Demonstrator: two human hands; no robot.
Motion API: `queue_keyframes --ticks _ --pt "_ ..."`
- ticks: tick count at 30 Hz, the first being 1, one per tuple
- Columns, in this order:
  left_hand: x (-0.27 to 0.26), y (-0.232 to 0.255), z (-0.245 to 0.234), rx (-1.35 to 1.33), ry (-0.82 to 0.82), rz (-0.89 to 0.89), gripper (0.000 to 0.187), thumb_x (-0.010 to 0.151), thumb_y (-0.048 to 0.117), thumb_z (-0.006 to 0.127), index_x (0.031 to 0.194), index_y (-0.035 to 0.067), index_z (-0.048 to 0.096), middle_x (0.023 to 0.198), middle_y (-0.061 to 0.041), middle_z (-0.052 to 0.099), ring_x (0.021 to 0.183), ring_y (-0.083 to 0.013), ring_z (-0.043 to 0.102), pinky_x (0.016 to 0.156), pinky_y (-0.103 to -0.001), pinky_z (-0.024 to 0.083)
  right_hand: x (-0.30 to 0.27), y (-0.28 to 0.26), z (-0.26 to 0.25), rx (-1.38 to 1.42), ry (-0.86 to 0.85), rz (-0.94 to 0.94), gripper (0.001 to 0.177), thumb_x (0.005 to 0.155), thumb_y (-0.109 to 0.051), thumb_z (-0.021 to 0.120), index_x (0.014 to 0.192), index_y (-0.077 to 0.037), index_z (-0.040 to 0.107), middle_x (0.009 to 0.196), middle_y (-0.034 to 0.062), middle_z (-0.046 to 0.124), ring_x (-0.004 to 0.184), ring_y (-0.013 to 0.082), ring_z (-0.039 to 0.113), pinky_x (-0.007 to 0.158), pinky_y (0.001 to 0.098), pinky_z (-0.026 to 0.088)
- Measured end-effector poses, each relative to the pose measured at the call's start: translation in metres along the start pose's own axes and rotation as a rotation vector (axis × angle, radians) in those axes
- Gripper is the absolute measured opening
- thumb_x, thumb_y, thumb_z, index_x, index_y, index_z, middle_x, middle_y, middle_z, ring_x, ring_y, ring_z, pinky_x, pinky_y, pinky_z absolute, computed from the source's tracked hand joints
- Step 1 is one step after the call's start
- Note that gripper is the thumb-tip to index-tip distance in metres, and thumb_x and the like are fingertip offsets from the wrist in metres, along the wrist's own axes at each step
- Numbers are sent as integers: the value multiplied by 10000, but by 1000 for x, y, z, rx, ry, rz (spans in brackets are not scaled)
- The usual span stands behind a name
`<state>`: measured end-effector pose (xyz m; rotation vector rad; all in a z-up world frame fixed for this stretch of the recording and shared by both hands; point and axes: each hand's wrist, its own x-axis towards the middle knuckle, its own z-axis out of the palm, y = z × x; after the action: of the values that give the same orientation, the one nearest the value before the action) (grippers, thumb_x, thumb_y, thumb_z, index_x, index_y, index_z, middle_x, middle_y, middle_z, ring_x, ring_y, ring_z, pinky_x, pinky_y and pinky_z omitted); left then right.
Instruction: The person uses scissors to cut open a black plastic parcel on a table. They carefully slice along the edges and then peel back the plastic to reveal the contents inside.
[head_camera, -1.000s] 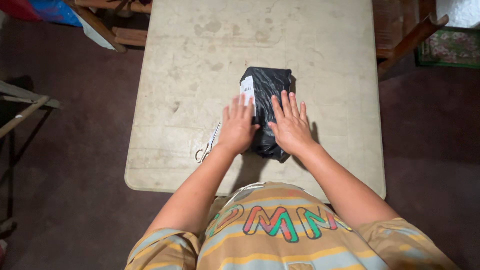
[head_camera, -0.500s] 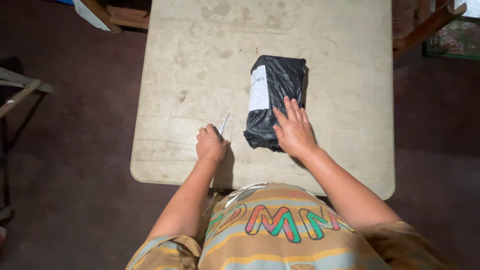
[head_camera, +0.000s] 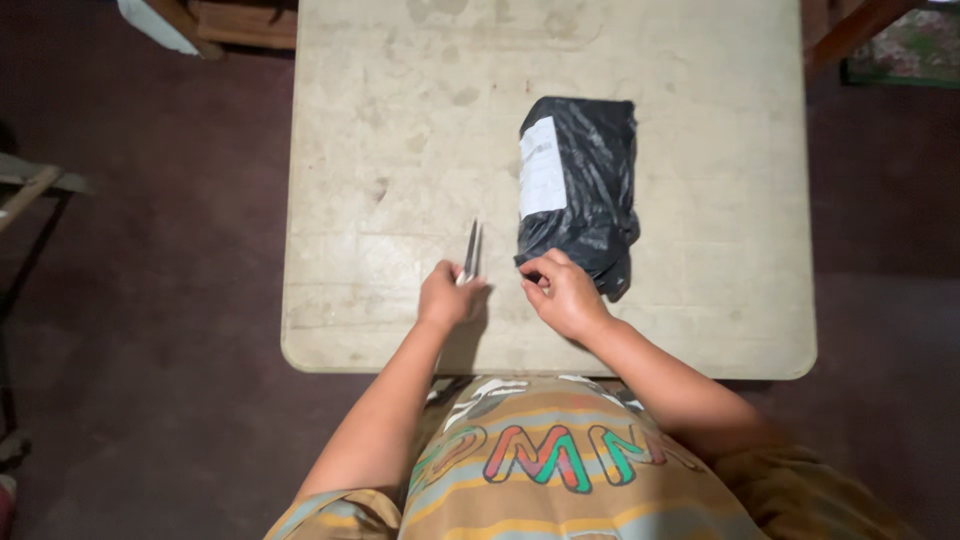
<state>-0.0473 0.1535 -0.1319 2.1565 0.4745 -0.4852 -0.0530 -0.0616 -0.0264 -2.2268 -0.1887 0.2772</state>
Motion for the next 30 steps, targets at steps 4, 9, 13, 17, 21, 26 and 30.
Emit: queue_keyframes --ticks 4,9,13,17,21,26,30 --pt "-5 25 0 -726 -169 -10 286 889 216 755 998 25 572 774 -89 691 656 -186 659 565 -324 524 -8 -9 16 169 56 -21 162 879 -105 763 1003 -9 722 870 71 665 679 141 616 639 275 530" --pt "-26 60 -7 -878 -302 -134 159 963 198 663 1019 59 610 785 -33 695 612 -101 581 527 -261 431 -17 -11 9 280 53 19 182 891 -140 762 1017 -17 719 893 38 689 675 81 631 615 240 531" --pt "-39 90 11 -970 -324 -116 230 1005 216 600 1125 23 566 920 -78 707 651 -113 573 539 -265 435 -20 -4 -10 208 74 -3 185 867 -130 785 991 -6 724 894 63 674 649 101 637 615 251 533" --pt "-45 116 41 -989 -266 -139 273 1002 202 529 1197 36 435 1127 -87 706 733 -118 602 605 -276 507 -20 10 -34 200 125 -4 195 853 -137 790 996 -18 734 953 69 674 658 106 659 615 261 547" --pt "-47 136 83 -885 -205 0 274 1022 189 526 1225 21 450 1113 -62 717 765 -98 612 671 -254 520 -25 34 -57 4 224 -9 276 770 -149 845 1007 -38 757 971 110 622 624 174 623 597 310 537" --pt "-52 158 128 -848 -238 53 311 1037 217 524 1243 4 429 853 -101 630 693 -132 580 625 -285 497 -30 80 -75 -39 259 57 220 786 -155 836 979 -65 778 936 97 639 685 189 636 646 334 543" --pt "-60 176 140 -668 -210 109 370 1007 261 575 1227 -6 444 839 -111 662 697 -180 615 616 -314 514 -31 125 -81 51 263 137 160 825 -136 766 966 -58 759 985 92 642 704 177 655 660 323 557"
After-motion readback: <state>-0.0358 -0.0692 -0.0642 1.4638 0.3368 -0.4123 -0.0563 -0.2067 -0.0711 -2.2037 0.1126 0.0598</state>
